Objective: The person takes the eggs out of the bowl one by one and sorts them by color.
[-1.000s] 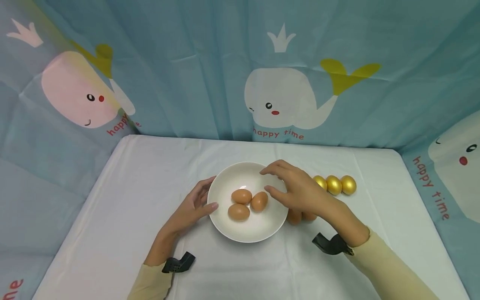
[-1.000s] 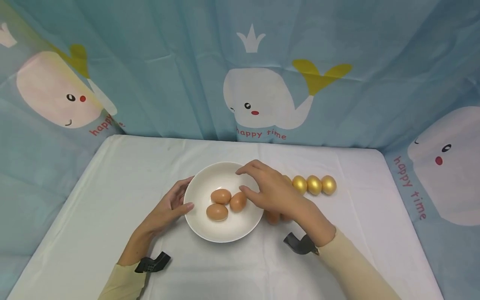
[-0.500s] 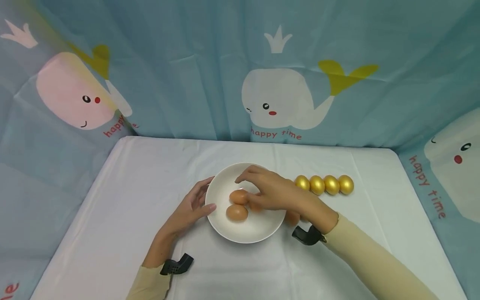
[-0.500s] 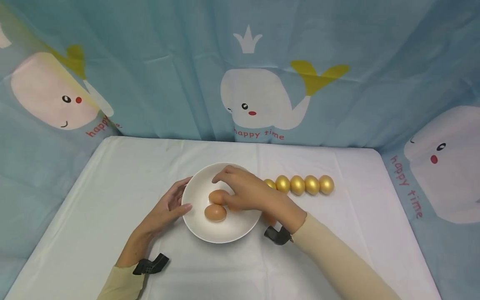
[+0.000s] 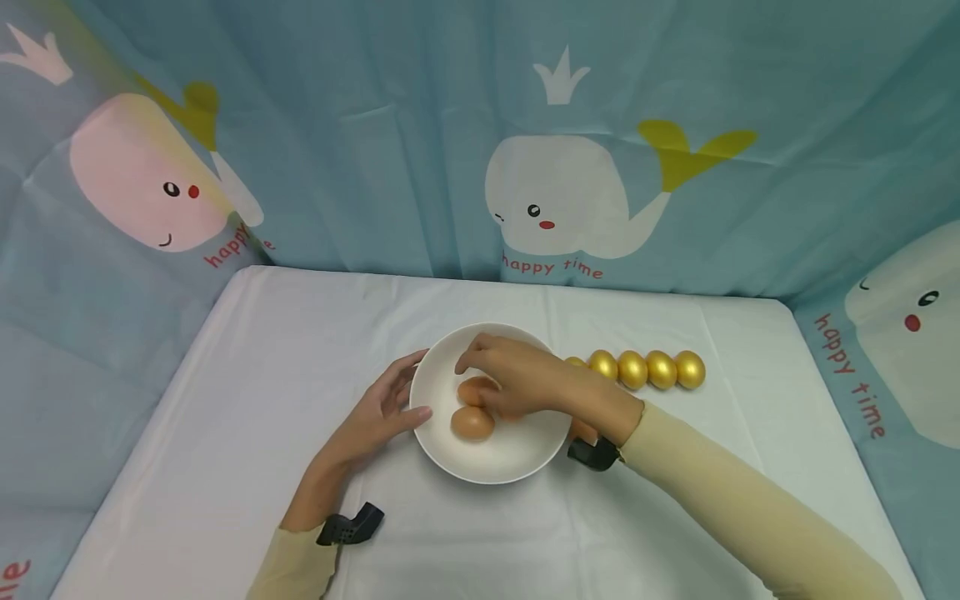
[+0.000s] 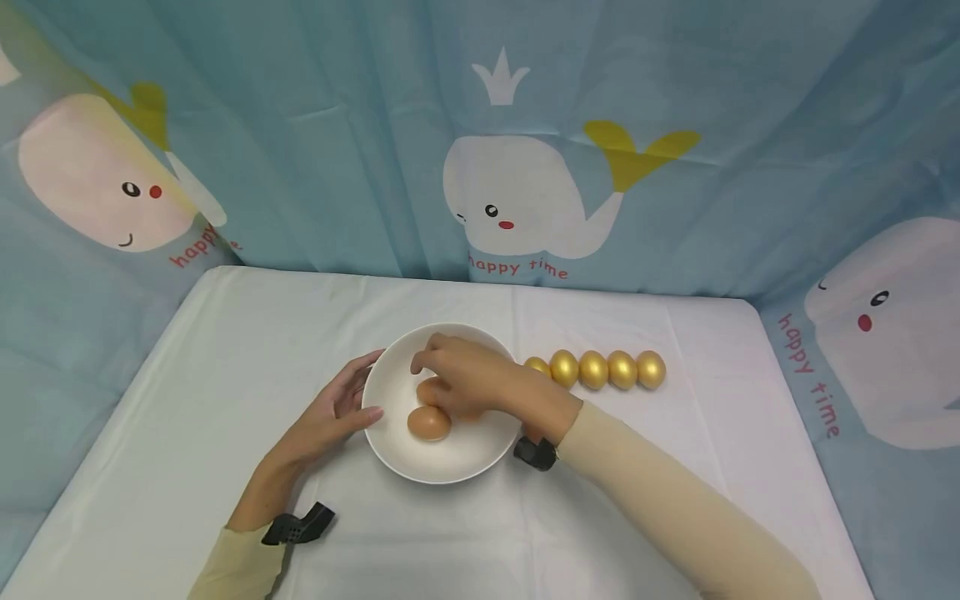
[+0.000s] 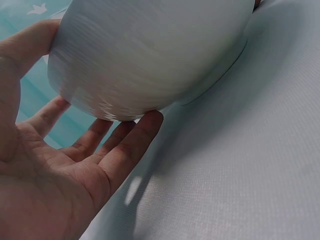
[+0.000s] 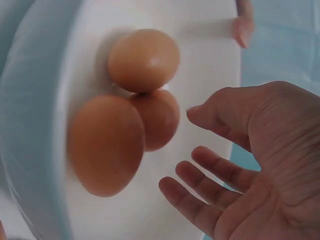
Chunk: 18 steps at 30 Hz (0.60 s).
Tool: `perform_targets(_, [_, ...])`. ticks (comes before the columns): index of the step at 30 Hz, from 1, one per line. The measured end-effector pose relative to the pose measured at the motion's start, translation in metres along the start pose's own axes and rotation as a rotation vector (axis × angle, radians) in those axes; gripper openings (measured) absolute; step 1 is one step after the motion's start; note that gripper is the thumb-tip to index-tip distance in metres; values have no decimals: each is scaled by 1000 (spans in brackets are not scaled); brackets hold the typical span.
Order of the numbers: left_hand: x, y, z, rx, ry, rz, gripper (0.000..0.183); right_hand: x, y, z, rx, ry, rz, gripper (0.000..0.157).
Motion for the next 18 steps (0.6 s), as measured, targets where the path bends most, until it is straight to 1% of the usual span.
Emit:
perform_targets(7, [0, -1, 0, 10, 14, -12, 82, -1, -5, 2, -59, 37, -8, 34])
perform_targets(10, [0, -1, 0, 12, 18, -8, 82, -3, -7, 2, -95, 57, 5, 35])
perform_targets(15, [-3, -1, -1, 7, 21, -11, 81, -9, -10, 9, -137, 97, 31, 27])
perform_targets(18, [-3, -1, -1, 8, 16, -4, 80, -13, -12, 13, -138, 126, 23, 20])
Point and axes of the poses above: each hand's wrist, its own y-axis away from the middle knuckle, its own z-axis out of the palm, x = y × z, the point moved 4 cm from there along -y, towards the middle knuckle, and after that the axes turned 12 degrees about z, right-handed, at the moved point
